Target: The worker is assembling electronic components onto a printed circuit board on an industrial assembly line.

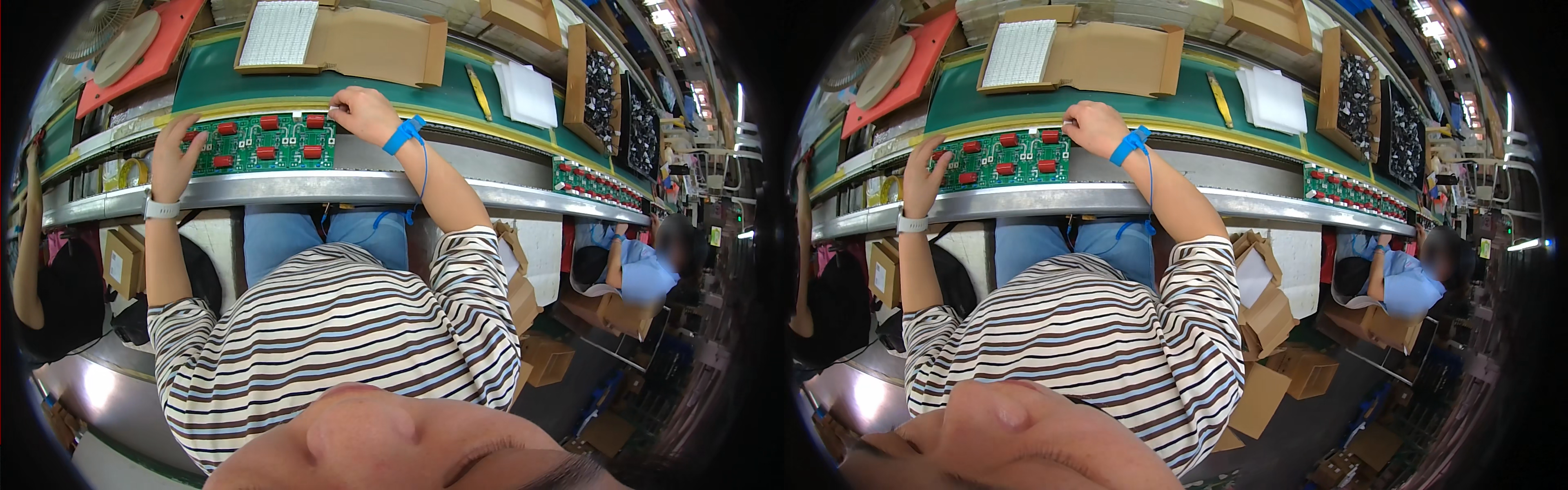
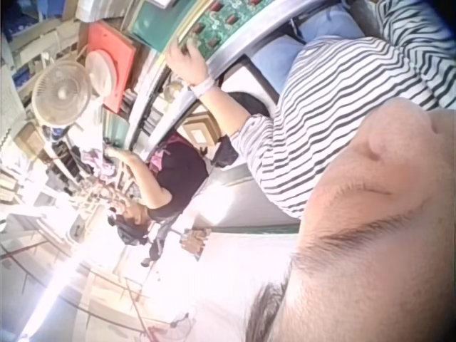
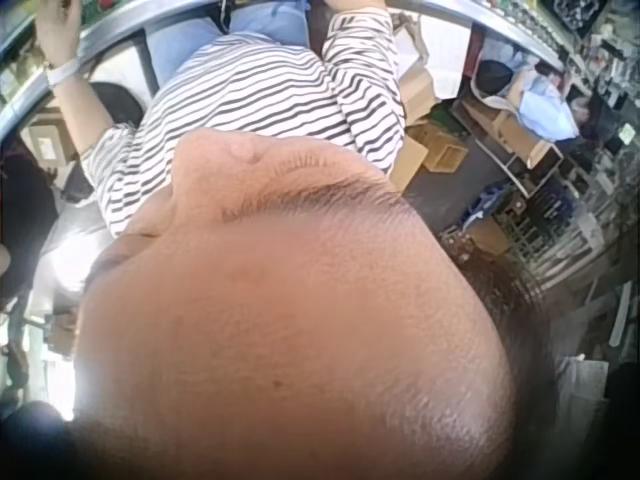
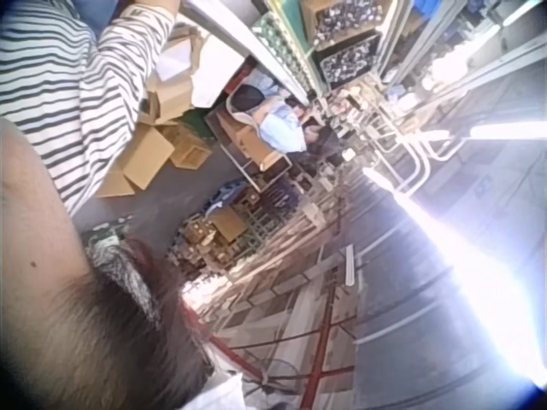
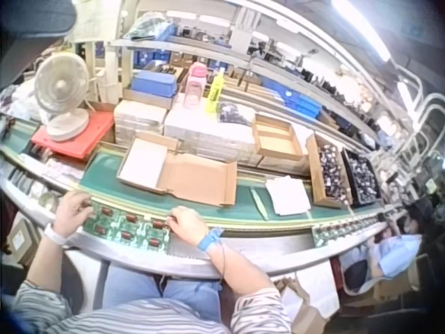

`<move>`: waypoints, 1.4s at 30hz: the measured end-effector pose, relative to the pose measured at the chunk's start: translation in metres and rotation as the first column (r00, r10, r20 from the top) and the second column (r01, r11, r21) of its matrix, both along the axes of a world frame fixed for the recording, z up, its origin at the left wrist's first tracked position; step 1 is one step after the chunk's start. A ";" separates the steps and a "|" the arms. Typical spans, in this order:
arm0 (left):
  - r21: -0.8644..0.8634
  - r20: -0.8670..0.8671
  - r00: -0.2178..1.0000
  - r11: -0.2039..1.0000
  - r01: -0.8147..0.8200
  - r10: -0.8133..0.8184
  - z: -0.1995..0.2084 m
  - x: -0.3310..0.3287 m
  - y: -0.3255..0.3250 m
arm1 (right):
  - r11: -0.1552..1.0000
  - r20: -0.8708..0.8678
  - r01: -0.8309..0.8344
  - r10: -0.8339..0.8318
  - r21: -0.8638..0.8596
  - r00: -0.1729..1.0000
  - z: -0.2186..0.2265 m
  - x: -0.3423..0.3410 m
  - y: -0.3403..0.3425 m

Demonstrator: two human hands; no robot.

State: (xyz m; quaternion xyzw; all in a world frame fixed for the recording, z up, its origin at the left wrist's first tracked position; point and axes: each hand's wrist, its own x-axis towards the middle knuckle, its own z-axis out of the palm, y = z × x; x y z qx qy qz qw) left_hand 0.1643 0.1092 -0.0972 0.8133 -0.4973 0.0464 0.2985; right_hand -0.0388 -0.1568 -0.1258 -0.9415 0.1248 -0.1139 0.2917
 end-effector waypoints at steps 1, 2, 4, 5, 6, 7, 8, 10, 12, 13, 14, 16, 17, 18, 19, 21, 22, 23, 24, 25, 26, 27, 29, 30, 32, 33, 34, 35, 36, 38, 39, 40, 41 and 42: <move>-0.001 -0.002 1.000 1.000 -0.004 0.004 -0.003 0.003 0.008 | 1.000 -0.008 -0.012 0.012 -0.014 1.000 0.001 0.000 0.001; 0.001 0.011 0.998 0.998 -0.061 0.061 -0.005 0.006 0.015 | 1.000 -0.010 -0.016 0.016 -0.016 1.000 0.002 0.000 0.001; 0.015 0.048 0.987 0.988 -0.155 0.154 -0.015 0.013 0.032 | 0.999 -0.008 -0.043 0.043 -0.026 0.999 0.005 0.000 0.004; 0.012 0.045 0.986 0.987 -0.163 0.162 -0.020 0.014 0.039 | 0.998 -0.010 -0.051 0.050 -0.030 0.999 0.008 -0.001 0.005; 0.009 0.079 0.972 0.975 -0.224 0.223 -0.026 0.015 0.045 | 0.999 0.009 -0.045 0.044 0.021 0.999 0.012 -0.002 0.005; 0.004 0.113 0.952 0.958 -0.285 0.283 -0.032 0.017 0.050 | 0.997 0.028 -0.040 0.038 0.071 0.999 0.016 -0.002 0.004; 0.011 0.181 0.936 0.951 -0.310 0.303 -0.041 0.020 0.056 | 0.997 0.025 -0.050 0.048 0.064 0.999 0.016 -0.001 0.000; 0.107 0.080 0.925 0.919 -0.380 0.373 -0.038 0.011 0.057 | 0.918 0.110 -0.068 0.026 0.391 0.994 0.020 0.003 -0.006; 0.180 0.078 0.891 0.873 -0.454 0.448 -0.046 0.005 0.059 | 0.834 0.051 -0.083 0.066 0.546 0.997 0.035 0.008 -0.007; 0.172 0.072 0.885 0.868 -0.465 0.460 -0.051 0.004 0.061 | 0.721 -0.003 -0.073 0.103 0.689 0.995 0.043 0.012 -0.005; 0.196 0.025 0.895 0.876 -0.441 0.446 -0.055 0.004 0.061 | 0.694 0.041 -0.116 0.124 0.711 0.991 0.039 0.018 -0.004; 0.154 0.079 0.905 0.892 -0.426 0.418 -0.057 -0.004 0.057 | 0.717 -0.022 -0.107 0.169 0.689 0.985 0.046 0.030 0.002; 0.147 0.071 0.899 0.887 -0.438 0.432 -0.056 -0.008 0.055 | 0.735 -0.081 -0.092 0.197 0.671 0.977 0.049 0.036 0.005; 0.189 0.033 0.897 0.879 -0.439 0.441 -0.047 -0.014 0.050 | 0.742 -0.089 -0.097 0.208 0.663 0.974 0.051 0.039 0.008; 0.232 -0.006 0.893 0.869 -0.436 0.450 -0.043 -0.017 0.048 | 0.835 -0.113 -0.104 0.194 0.540 0.974 0.053 0.042 0.011; 0.189 -0.045 0.902 0.890 -0.414 0.429 -0.047 -0.020 0.046 | 0.959 -0.146 -0.118 0.159 0.258 0.976 0.055 0.047 0.017; 0.192 -0.048 0.910 0.898 -0.395 0.411 -0.046 -0.024 0.043 | 0.969 -0.062 -0.150 0.165 0.198 0.984 0.047 0.049 0.016; 0.195 -0.051 0.919 0.906 -0.375 0.391 -0.044 -0.028 0.039 | 0.969 -0.069 -0.156 0.172 0.190 0.983 0.041 0.051 0.013; 0.183 -0.067 0.916 0.907 -0.379 0.396 -0.042 -0.032 0.036 | 0.975 -0.075 -0.196 0.205 0.108 0.976 0.037 0.053 0.012; 0.180 -0.073 0.913 0.906 -0.384 0.401 -0.042 -0.033 0.035 | 0.972 -0.084 -0.235 0.237 0.027 0.968 0.033 0.054 0.010; 0.169 -0.032 0.916 0.906 -0.388 0.399 -0.042 -0.034 0.035 | 0.969 -0.054 -0.248 0.248 0.001 0.967 0.030 0.053 0.007; 0.162 0.009 0.917 0.905 -0.394 0.398 -0.044 -0.035 0.035 | 0.967 -0.061 -0.255 0.254 -0.001 0.965 0.037 0.053 0.009; 0.108 0.045 0.917 0.910 -0.400 0.397 -0.051 -0.034 0.037 | 0.995 -0.278 -0.067 0.083 0.067 0.957 0.054 0.051 0.017; 0.054 0.088 0.916 0.917 -0.396 0.390 -0.053 -0.035 0.037 | 0.996 -0.281 -0.066 0.082 0.064 0.956 0.054 0.050 0.016; 0.072 0.095 0.915 0.914 -0.400 0.392 -0.051 -0.036 0.036 | 0.991 -0.256 -0.100 0.120 0.089 0.959 0.050 0.049 0.012; 0.091 0.107 0.913 0.911 -0.403 0.394 -0.050 -0.035 0.035 | 0.991 -0.259 -0.098 0.117 0.088 0.959 0.049 0.049 0.010; 0.091 0.105 0.914 0.911 -0.401 0.392 -0.050 -0.036 0.035 | 0.990 -0.267 -0.108 0.128 0.089 0.955 0.048 0.049 0.009; 0.083 0.107 0.912 0.911 -0.404 0.395 -0.050 -0.036 0.035 | 0.989 -0.274 -0.118 0.139 0.091 0.952 0.047 0.049 0.009; 0.077 0.109 0.910 0.910 -0.408 0.399 -0.050 -0.036 0.035 | 0.989 -0.276 -0.117 0.138 0.092 0.951 0.048 0.049 0.009; 0.076 0.111 0.908 0.908 -0.413 0.404 -0.049 -0.037 0.036 | 0.987 -0.301 -0.163 0.157 0.004 0.940 0.051 0.049 0.011; 0.073 0.116 0.907 0.907 -0.414 0.405 -0.049 -0.037 0.035 | 0.987 -0.301 -0.158 0.152 0.004 0.941 0.050 0.049 0.010; 0.073 0.117 0.909 0.910 -0.409 0.400 -0.049 -0.037 0.035 | 0.979 -0.335 -0.199 0.177 -0.034 0.926 0.047 0.051 0.009; 0.075 0.123 0.909 0.910 -0.409 0.398 -0.050 -0.036 0.035 | 0.968 -0.369 -0.241 0.200 -0.070 0.908 0.044 0.051 0.009; 0.077 0.130 0.908 0.909 -0.409 0.397 -0.051 -0.036 0.035 | 0.969 -0.367 -0.236 0.195 -0.069 0.909 0.042 0.051 0.010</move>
